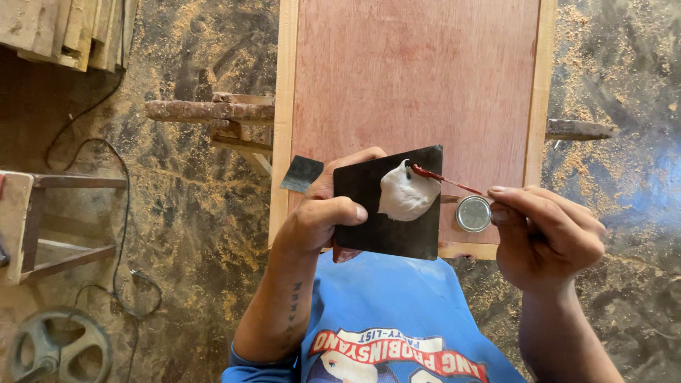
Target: The person opens a can of wood filler, stirs it with a stick, and scoops filler onto a small scraper. They spread the filler along the edge of a wooden frame resting on sawhorses, then press and smooth the filler into the frame's seams using pieces of dark sandpaper-like sheets.
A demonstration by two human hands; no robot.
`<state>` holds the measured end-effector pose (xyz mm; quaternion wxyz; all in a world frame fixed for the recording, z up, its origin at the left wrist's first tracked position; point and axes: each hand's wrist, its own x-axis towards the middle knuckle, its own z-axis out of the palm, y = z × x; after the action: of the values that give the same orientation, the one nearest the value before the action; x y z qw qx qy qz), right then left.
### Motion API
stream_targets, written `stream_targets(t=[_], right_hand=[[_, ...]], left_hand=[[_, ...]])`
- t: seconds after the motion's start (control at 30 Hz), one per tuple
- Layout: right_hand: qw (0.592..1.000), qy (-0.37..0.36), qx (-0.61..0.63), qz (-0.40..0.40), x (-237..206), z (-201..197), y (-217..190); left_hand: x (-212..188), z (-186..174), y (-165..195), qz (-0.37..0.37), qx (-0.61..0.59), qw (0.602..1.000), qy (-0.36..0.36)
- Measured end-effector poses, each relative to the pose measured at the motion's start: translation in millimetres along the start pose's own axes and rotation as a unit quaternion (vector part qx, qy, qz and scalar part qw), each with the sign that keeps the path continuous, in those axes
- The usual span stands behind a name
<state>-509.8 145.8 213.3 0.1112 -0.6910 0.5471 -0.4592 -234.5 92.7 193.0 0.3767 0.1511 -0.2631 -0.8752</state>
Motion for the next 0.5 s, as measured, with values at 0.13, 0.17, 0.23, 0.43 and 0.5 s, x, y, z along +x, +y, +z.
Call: stream_targets(t=[0.13,0.17,0.23,0.43,0.5], right_hand=[[0.995,-0.011,-0.029,-0.092,4.5,1.0,3.4],[0.990,-0.015,-0.033,-0.136,5.7,1.0,3.6],[0.989,-0.022,-0.028,-0.142,6.9,0.9,3.6],[0.996,-0.058,0.006,-0.071,1.9,-1.5,0.8],[0.997,-0.063,0.002,-0.054,0.3,-2.3,-0.5]], left_hand=[[0.1,5.6,3.3,0.003,0.017,1.000,0.009],[1.0,5.9,4.0,0.004,0.025,1.000,0.011],[3.0,5.5,5.6,0.014,0.034,0.999,-0.015],[2.7,4.4,8.4,0.002,0.040,0.999,-0.025],[1.6,5.1,8.4,0.000,0.043,0.999,-0.021]])
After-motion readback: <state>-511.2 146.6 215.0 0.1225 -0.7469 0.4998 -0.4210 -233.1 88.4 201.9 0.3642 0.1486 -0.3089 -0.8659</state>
